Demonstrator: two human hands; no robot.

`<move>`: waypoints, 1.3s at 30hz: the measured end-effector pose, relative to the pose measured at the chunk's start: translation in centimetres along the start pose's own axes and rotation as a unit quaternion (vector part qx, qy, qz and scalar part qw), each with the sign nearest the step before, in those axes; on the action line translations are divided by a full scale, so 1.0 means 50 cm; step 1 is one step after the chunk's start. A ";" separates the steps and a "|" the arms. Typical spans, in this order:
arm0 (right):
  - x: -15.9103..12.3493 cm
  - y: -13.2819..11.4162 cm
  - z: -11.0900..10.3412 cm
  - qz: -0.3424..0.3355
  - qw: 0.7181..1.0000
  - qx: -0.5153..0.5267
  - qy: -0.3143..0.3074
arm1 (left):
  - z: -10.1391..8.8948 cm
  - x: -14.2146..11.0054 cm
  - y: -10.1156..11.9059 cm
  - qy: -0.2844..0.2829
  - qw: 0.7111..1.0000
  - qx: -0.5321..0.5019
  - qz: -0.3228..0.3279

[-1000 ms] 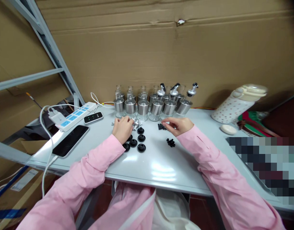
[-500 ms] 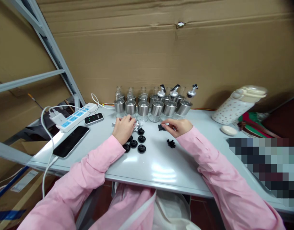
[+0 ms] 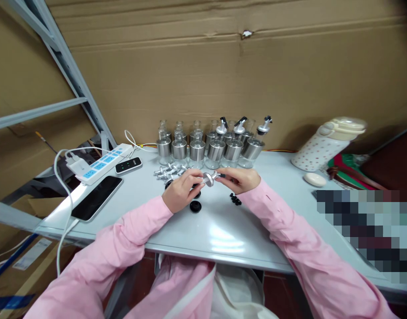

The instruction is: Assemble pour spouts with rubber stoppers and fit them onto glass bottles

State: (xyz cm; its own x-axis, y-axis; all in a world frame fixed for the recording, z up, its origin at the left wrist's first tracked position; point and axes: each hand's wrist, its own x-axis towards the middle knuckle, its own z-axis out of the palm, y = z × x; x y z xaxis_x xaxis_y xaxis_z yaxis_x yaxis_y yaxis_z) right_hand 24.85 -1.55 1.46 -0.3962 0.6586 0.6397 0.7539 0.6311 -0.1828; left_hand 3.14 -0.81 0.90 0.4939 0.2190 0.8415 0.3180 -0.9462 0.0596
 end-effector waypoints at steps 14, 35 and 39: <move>0.003 -0.038 -0.009 0.033 0.999 -0.014 0.009 | -0.009 0.010 -0.002 -0.070 0.994 0.077 -0.026; 0.001 -0.048 -0.006 0.082 0.997 -0.002 0.005 | -0.006 0.010 0.004 -0.056 0.996 0.063 0.003; 0.000 -0.050 -0.002 0.084 0.996 -0.005 0.027 | -0.005 0.009 0.004 -0.060 0.996 0.063 0.005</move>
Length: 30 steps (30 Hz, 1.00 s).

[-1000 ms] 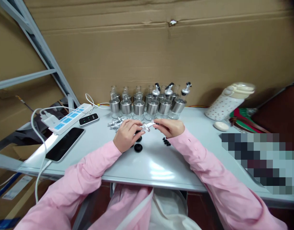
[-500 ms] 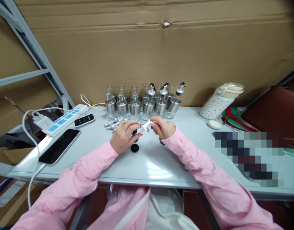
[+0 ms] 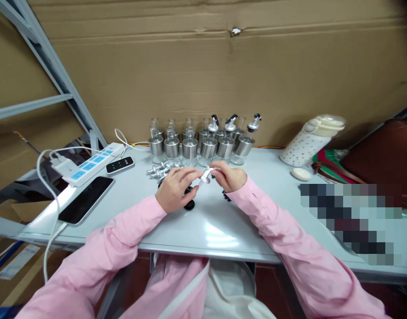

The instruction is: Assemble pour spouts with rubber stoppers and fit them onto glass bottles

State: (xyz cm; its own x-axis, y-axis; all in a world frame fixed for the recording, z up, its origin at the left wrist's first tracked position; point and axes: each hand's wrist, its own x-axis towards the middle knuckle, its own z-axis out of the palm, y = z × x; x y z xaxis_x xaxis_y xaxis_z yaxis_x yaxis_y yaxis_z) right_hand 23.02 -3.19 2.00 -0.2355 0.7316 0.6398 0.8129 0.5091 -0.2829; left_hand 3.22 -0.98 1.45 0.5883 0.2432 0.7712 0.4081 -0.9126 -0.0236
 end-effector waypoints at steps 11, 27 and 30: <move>-0.002 0.005 0.008 -0.013 1.000 -0.007 -0.005 | 0.001 0.001 0.002 -0.021 1.000 -0.010 0.001; 0.020 0.088 -0.024 0.059 0.994 0.009 -0.093 | 0.004 -0.004 0.003 -0.036 0.999 -0.012 -0.021; 0.027 0.144 -0.050 0.121 0.977 -0.018 -0.177 | 0.005 -0.003 0.005 -0.037 0.999 -0.018 -0.035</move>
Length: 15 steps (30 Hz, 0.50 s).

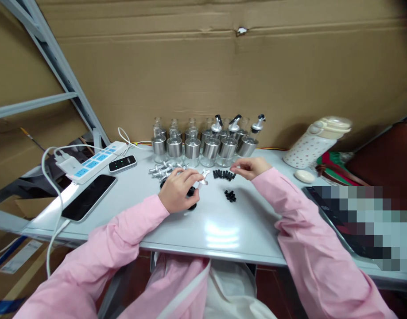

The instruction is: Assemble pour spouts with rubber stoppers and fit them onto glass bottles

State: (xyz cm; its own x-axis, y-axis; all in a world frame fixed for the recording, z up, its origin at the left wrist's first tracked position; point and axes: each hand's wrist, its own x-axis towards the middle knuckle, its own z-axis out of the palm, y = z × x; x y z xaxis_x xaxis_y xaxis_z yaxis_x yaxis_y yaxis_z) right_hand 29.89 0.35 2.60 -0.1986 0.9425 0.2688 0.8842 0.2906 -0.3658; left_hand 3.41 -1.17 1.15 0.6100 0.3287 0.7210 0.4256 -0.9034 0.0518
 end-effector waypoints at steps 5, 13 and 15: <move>0.004 0.026 0.018 0.037 0.988 -0.051 -0.144 | 0.001 0.000 0.002 -0.010 1.000 -0.005 -0.004; 0.008 -0.004 0.072 0.007 0.984 -0.063 -0.164 | 0.002 -0.002 0.000 -0.020 1.000 -0.003 -0.011; 0.009 -0.004 0.077 -0.002 0.986 -0.068 -0.152 | 0.003 -0.002 0.000 -0.024 1.000 -0.004 -0.016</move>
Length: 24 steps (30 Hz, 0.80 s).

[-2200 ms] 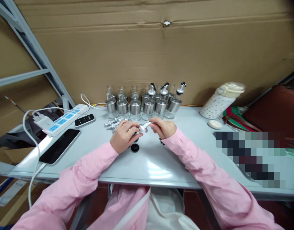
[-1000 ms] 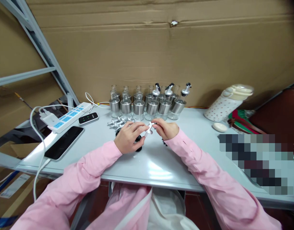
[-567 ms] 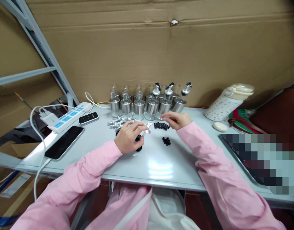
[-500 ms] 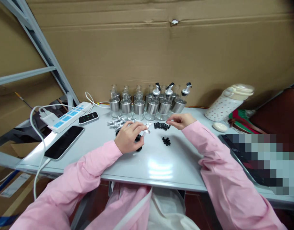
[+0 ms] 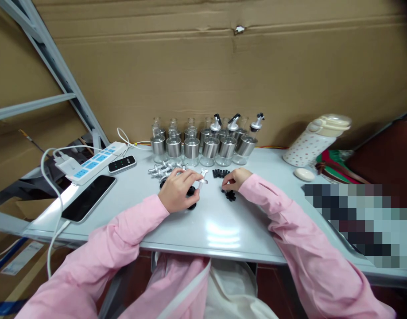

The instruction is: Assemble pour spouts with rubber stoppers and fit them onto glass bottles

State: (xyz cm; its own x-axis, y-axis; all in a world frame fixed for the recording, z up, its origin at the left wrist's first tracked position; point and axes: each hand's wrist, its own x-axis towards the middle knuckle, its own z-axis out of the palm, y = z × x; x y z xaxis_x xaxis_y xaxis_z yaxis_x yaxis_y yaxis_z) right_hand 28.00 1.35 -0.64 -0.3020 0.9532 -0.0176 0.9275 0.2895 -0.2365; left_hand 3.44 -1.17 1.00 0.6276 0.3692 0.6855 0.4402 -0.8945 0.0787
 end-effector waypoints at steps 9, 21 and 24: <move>-0.001 -0.007 0.010 -0.011 0.995 -0.027 0.092 | -0.001 0.000 0.002 -0.006 1.000 -0.004 -0.001; -0.012 -0.030 -0.012 -0.048 0.989 0.026 0.134 | -0.001 0.001 0.001 -0.007 1.000 -0.004 0.011; -0.018 -0.047 -0.017 -0.061 0.981 0.073 0.169 | 0.001 0.000 0.001 -0.018 1.000 -0.001 0.020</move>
State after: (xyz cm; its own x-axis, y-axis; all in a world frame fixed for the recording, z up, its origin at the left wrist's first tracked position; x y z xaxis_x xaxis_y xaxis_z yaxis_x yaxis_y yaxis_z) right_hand 26.30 -0.12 0.77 -0.2960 0.8935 0.3378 0.8397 0.4120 -0.3539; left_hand 3.48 -1.22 0.97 0.6672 0.3418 0.6619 0.4124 -0.9094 0.0539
